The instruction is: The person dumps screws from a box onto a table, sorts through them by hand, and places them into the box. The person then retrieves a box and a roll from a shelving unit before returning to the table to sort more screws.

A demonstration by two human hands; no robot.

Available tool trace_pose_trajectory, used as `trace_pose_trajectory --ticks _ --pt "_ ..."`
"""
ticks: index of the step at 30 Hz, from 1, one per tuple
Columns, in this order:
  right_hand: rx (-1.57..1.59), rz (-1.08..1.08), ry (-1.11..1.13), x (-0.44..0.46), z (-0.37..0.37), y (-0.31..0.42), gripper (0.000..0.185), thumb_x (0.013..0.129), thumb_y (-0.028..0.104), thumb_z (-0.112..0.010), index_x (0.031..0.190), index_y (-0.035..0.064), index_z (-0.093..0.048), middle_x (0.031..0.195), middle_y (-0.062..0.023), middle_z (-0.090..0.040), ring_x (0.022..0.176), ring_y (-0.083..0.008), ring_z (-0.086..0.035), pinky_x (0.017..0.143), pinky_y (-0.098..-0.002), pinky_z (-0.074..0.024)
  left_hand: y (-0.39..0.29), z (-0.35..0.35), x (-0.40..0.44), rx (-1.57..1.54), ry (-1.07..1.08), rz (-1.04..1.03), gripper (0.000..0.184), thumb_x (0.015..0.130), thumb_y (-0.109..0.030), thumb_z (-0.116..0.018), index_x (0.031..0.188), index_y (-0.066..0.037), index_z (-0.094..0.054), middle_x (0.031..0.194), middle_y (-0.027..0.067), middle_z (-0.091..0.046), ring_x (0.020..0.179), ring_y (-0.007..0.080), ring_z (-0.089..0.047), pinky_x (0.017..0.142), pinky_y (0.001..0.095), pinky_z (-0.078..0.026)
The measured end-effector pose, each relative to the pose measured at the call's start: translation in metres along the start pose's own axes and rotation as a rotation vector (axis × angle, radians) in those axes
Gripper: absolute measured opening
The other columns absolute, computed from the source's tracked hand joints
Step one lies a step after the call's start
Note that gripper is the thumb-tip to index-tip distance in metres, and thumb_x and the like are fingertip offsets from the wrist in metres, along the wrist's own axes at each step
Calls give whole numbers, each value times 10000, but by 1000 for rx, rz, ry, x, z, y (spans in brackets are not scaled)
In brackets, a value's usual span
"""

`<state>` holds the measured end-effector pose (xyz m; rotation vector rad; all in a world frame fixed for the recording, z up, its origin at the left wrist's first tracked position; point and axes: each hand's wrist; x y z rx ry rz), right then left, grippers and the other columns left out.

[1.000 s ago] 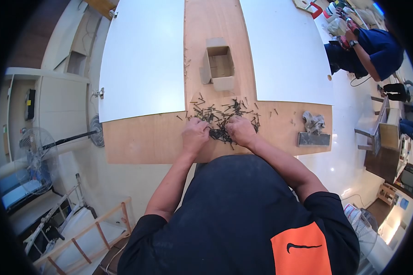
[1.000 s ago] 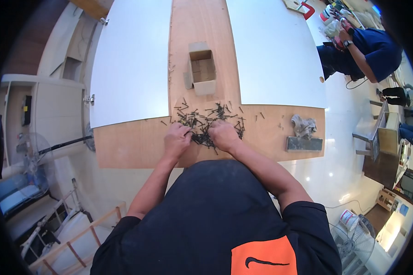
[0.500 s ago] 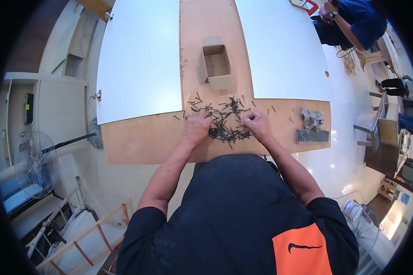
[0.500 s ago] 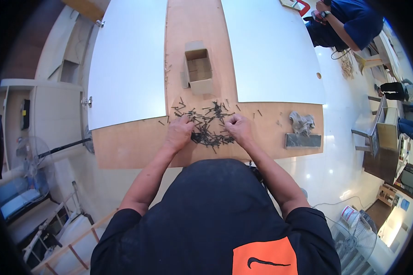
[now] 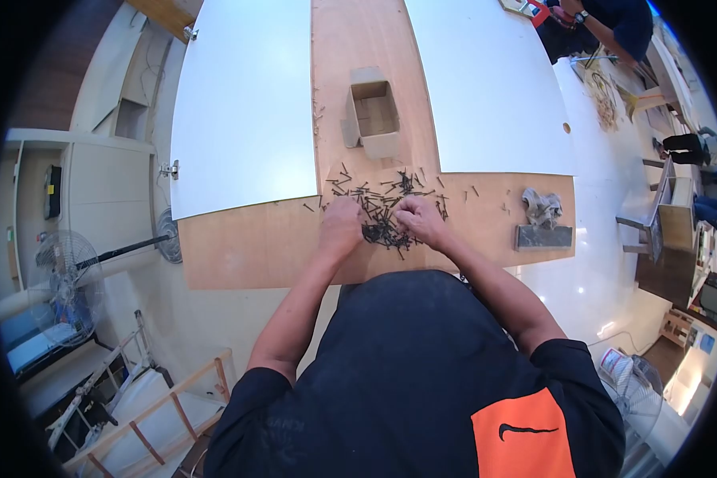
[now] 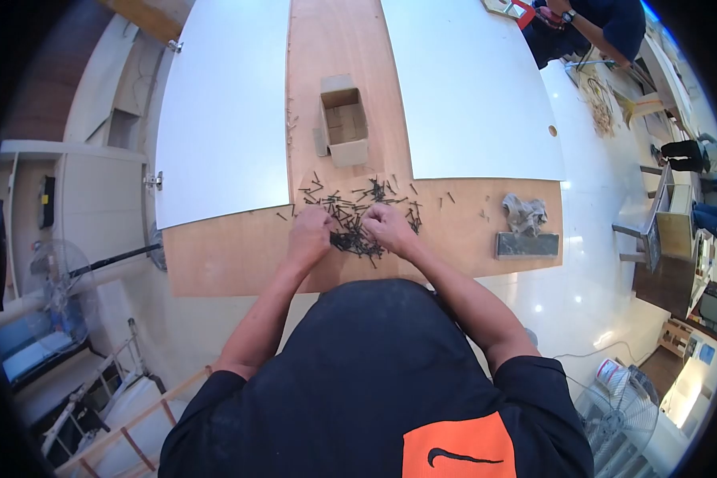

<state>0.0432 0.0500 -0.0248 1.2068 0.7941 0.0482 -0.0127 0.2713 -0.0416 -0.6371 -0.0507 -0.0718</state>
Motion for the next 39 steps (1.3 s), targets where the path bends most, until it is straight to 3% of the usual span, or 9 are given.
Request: trace_pose_trajectory --ticks 2,5,8,15,21,27,33,36,39 --pt "-225 166 -75 10 -5 11 213 877 152 -570 971 0 -685 811 -141 -691 765 -243 -686 695 -386 -545 -4 9 -12 -151 -87 131 68 828 -41 -682 886 -23 -651 855 107 -653 748 260 -650 677 373 -542" --pt "-417 328 -127 35 -21 22 224 872 193 -602 977 25 -708 860 -181 -693 838 -338 -685 770 -443 -541 2 12 -27 -714 4 639 74 888 -49 -647 955 -19 -650 822 69 -680 665 157 -637 614 292 -522" --pt "-587 438 -166 59 -40 29 210 870 182 -607 985 53 -725 938 -194 -697 895 -386 -677 810 -468 -541 -2 25 -39 -1027 -43 825 111 899 -37 -613 1005 -23 -641 817 37 -677 626 84 -602 575 236 -496" --pt "-1002 482 43 92 -43 38 209 860 98 -566 975 98 -741 1025 -176 -694 966 -378 -676 841 -479 -547 11 25 -67 -1129 -94 883 113 898 -54 -599 1004 -38 -636 818 31 -680 621 80 -605 572 230 -505" --pt "-849 400 -87 95 -33 20 146 874 117 -552 889 67 -689 961 -196 -698 922 -415 -674 821 -498 -536 15 23 -74 -1122 -132 919 99 903 -60 -600 994 -49 -637 810 27 -679 620 80 -605 567 237 -512" --pt "-927 234 -121 79 -8 15 149 882 156 -553 920 56 -656 970 -204 -702 929 -418 -669 822 -511 -527 17 25 -67 -1159 -122 896 107 910 -65 -589 1009 -52 -626 829 33 -677 639 88 -613 580 247 -522" --pt "-670 161 -409 56 15 6 175 887 190 -573 963 73 -678 978 -196 -700 955 -397 -669 835 -486 -533 13 29 -58 -1314 -103 921 119 910 -61 -564 1017 -43 -612 821 46 -664 641 122 -623 600 285 -542" --pt "-602 131 -356 45 21 11 184 888 208 -585 963 78 -692 995 -195 -699 962 -392 -668 852 -469 -532 9 32 -51 -1417 -70 932 121 908 -68 -561 1017 -45 -608 816 50 -657 654 138 -631 599 305 -547" --pt "-650 325 -347 45 18 9 172 885 174 -569 932 67 -695 970 -199 -694 949 -396 -662 841 -475 -529 6 34 -46 -1455 -21 948 114 903 -78 -565 1006 -53 -607 811 52 -651 663 144 -632 584 314 -541"
Point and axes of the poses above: each hand's wrist, its own x-axis towards the middle knuckle, its own z-axis out of the back of the hand, y = z × x
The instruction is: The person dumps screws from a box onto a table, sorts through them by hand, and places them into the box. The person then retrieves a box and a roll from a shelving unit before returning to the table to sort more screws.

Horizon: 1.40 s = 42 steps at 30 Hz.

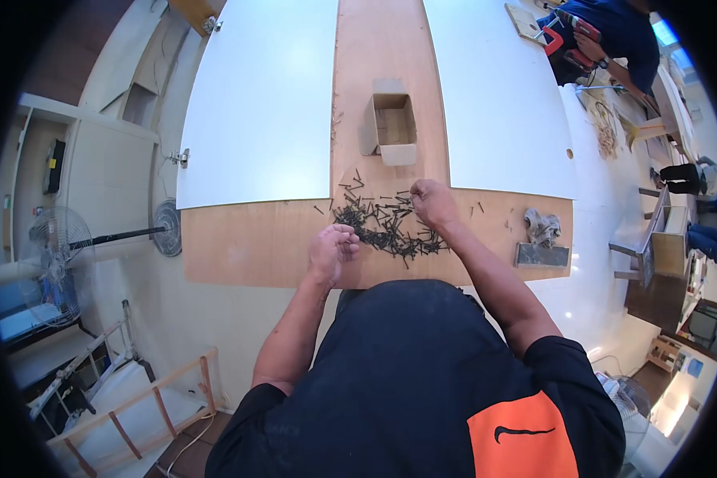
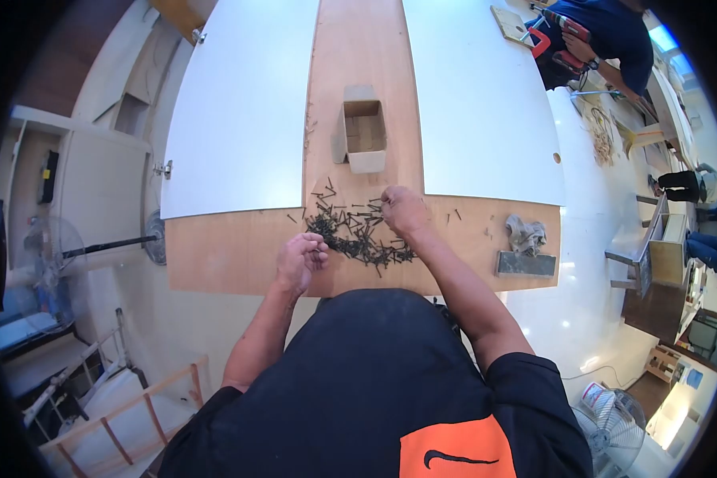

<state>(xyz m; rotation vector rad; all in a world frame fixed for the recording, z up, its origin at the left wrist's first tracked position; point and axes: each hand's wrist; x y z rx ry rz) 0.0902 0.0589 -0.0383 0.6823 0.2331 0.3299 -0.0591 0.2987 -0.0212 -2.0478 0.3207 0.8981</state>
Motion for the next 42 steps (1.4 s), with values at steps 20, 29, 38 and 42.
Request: trace_pose_trajectory --ticks 20,29,38,42 --pt "-77 -29 0 -9 -6 -17 152 876 172 -589 926 45 -654 973 -227 -662 947 -437 -632 826 -513 -510 2 -8 -6 144 -48 -50 86 906 -138 -635 979 -98 -615 783 31 -643 625 118 -601 575 304 -525" --pt "-42 100 -34 -7 -4 -10 163 881 159 -624 974 41 -689 966 -195 -670 962 -398 -642 853 -466 -528 15 1 -9 135 -85 -1 98 936 -159 -622 1011 -99 -605 827 28 -649 649 120 -607 589 306 -546" --pt "-239 327 -16 -17 -11 -25 115 885 80 -569 791 34 -615 860 -189 -626 823 -390 -633 765 -484 -528 11 12 -6 164 -128 -56 70 942 -148 -615 991 -101 -604 789 10 -622 620 99 -585 560 292 -537" --pt "-259 260 29 -19 -11 -33 113 883 120 -566 886 47 -652 910 -165 -647 860 -371 -654 774 -466 -540 7 13 -5 222 -158 -65 63 940 -139 -607 991 -100 -605 789 12 -618 611 93 -573 559 290 -533"
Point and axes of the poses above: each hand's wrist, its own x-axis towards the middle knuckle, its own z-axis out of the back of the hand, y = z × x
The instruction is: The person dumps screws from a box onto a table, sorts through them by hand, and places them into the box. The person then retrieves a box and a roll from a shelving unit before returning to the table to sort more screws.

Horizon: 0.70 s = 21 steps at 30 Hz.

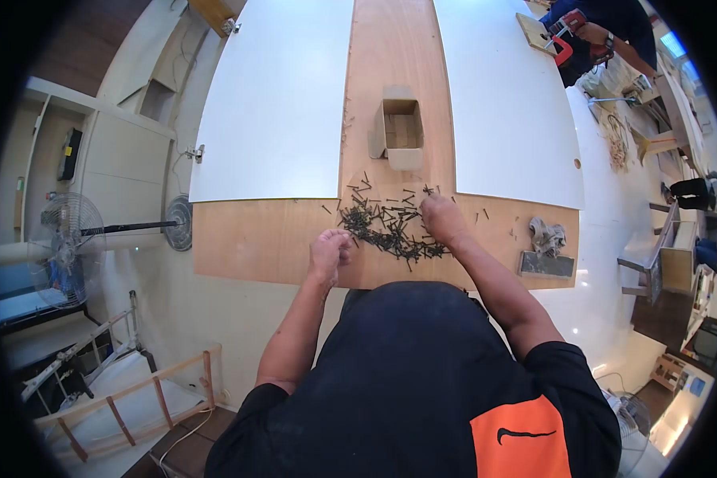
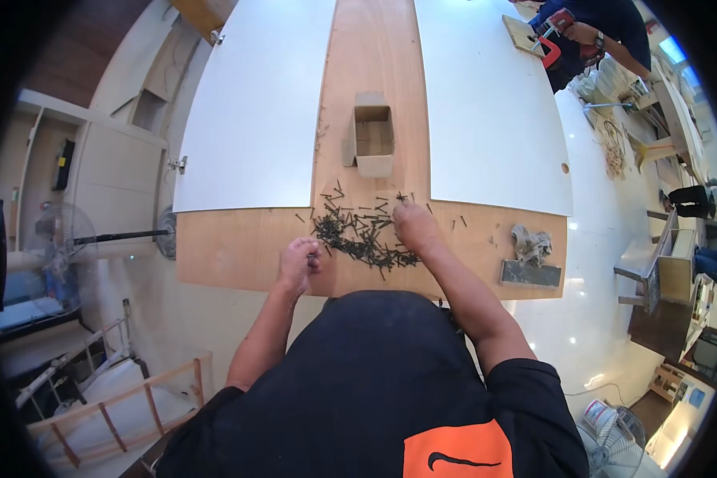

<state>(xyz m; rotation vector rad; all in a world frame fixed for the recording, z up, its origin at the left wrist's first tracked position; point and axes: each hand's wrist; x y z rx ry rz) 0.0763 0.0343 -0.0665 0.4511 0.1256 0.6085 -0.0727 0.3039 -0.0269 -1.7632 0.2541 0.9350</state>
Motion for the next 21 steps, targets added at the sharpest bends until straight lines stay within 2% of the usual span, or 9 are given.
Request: trace_pose_trajectory --ticks 3,6,9,12,15,18,21 --pt "217 -133 -80 5 -2 -5 97 926 119 -574 927 46 -639 863 -128 -646 801 -300 -665 706 -408 -538 -4 -6 -1 -60 20 12 89 941 -121 -590 1021 -83 -603 806 22 -630 625 102 -589 579 296 -543" --pt "1347 -604 215 5 19 0 86 971 121 -562 960 58 -619 831 -64 -626 744 -205 -644 655 -340 -516 -5 -12 1 -136 72 -2 130 943 -110 -577 1061 -58 -592 837 37 -649 653 116 -613 607 303 -555" --pt "1723 -585 238 -4 39 18 61 984 93 -544 996 61 -595 824 -29 -595 723 -149 -612 643 -298 -497 -4 -17 7 -135 106 29 155 944 -101 -571 1087 -41 -579 866 52 -663 689 130 -638 634 310 -565" --pt "1793 -578 303 -7 54 28 88 992 101 -520 1010 45 -586 839 -54 -598 769 -182 -621 666 -328 -511 -5 -26 6 -141 125 34 153 941 -101 -580 1085 -49 -582 881 57 -666 713 139 -650 655 312 -569" --pt "1902 -413 358 -9 49 28 150 1014 161 -512 1027 32 -587 888 -76 -605 858 -206 -630 696 -345 -520 -13 -40 3 -61 123 -14 159 943 -103 -586 1089 -40 -582 891 53 -667 730 137 -652 667 297 -559" --pt "1955 -429 343 -6 46 37 196 1015 196 -492 1005 32 -600 937 -89 -608 912 -218 -625 721 -358 -524 -28 -62 -6 153 126 -154 181 946 -114 -590 1098 -18 -614 931 58 -684 771 133 -664 674 286 -546" --pt "2056 -577 430 -1 45 58 197 987 181 -491 994 37 -627 948 -91 -614 916 -224 -632 745 -360 -528 -61 -87 -31 222 310 -282 221 959 -117 -576 1127 14 -632 962 70 -696 788 127 -676 665 281 -536"
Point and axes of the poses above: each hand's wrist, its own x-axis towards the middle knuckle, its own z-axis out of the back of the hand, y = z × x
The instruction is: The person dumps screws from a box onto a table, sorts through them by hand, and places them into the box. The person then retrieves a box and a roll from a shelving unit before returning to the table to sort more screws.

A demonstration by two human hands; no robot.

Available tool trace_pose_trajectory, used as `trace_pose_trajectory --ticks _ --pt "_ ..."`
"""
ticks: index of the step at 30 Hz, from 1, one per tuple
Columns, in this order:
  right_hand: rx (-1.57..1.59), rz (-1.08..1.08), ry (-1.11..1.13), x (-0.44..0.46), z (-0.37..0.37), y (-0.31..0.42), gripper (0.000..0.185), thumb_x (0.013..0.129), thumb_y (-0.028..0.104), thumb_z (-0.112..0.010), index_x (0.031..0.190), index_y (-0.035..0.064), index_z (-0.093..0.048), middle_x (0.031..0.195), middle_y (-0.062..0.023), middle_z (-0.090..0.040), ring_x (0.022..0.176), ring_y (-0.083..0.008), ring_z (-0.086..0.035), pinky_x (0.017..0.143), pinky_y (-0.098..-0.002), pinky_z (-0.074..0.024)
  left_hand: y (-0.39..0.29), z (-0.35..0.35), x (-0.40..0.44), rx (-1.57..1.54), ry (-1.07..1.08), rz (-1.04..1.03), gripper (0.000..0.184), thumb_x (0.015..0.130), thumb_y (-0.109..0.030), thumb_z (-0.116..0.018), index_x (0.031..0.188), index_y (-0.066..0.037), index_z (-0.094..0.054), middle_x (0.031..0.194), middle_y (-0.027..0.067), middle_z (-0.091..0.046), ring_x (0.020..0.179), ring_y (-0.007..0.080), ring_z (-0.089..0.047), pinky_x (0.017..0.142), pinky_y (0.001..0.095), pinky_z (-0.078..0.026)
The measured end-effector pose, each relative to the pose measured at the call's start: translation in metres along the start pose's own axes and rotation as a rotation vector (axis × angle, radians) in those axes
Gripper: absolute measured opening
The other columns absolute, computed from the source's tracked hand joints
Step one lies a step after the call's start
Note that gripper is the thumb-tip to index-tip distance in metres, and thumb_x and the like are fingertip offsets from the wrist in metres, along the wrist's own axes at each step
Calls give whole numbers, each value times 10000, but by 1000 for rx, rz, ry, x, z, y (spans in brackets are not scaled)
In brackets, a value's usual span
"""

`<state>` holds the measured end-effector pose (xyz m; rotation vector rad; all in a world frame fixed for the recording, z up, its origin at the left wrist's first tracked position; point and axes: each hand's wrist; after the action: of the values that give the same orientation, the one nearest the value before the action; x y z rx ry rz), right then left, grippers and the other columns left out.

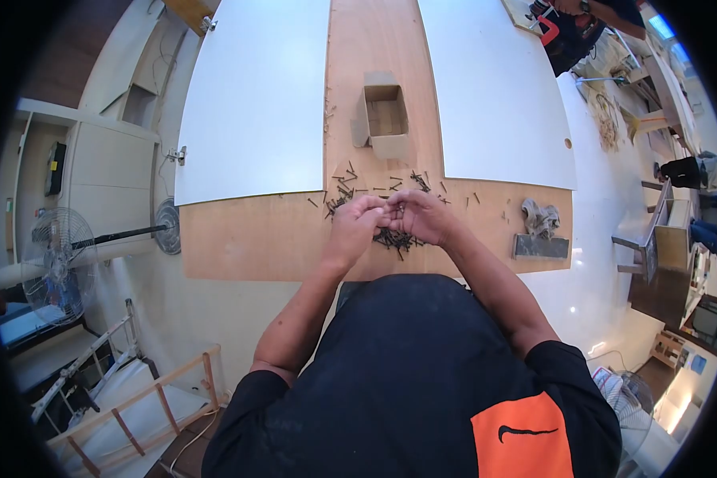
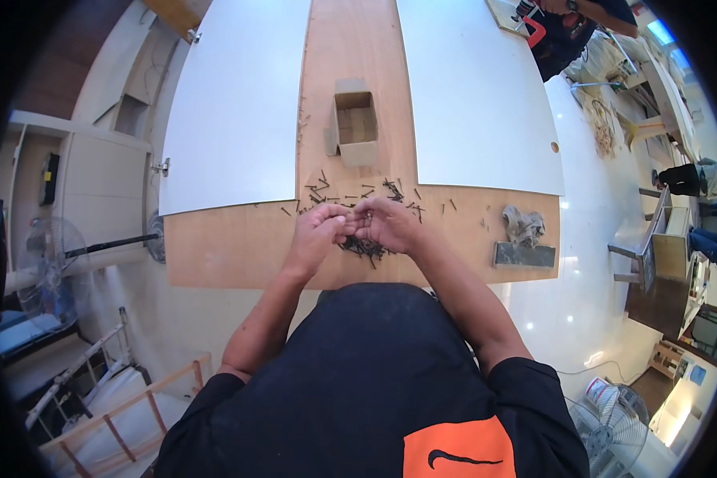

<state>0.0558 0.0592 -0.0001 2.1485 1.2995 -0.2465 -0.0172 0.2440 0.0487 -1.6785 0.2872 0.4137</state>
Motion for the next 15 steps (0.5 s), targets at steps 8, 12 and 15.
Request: trace_pose_trajectory --ticks 8,12,15 --pt "-1019 72 -325 17 28 -18 273 903 299 -667 919 28 -696 819 -111 -692 760 -251 -689 701 -397 -548 34 20 40 1070 -149 19 272 862 -203 -586 886 16 -745 908 207 -736 865 360 -726 781 441 -584" --pt "-1489 121 -337 -5 18 -38 227 827 267 -727 808 42 -703 772 -158 -698 765 -308 -693 731 -418 -544 53 11 54 1235 -143 115 236 789 -209 -643 877 -24 -761 916 211 -729 884 366 -722 796 466 -571" --pt "-1687 253 -263 -9 17 -49 229 825 281 -736 871 63 -685 847 -153 -701 850 -356 -680 763 -460 -537 49 0 59 1305 -93 177 238 789 -188 -633 907 -27 -762 919 219 -733 911 384 -721 819 477 -571"
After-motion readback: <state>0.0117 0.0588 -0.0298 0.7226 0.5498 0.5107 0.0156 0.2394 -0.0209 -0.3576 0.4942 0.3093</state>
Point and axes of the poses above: each hand's wrist, its own x-axis towards the middle knuckle, its own z-axis out of the back of the hand, y = z × x
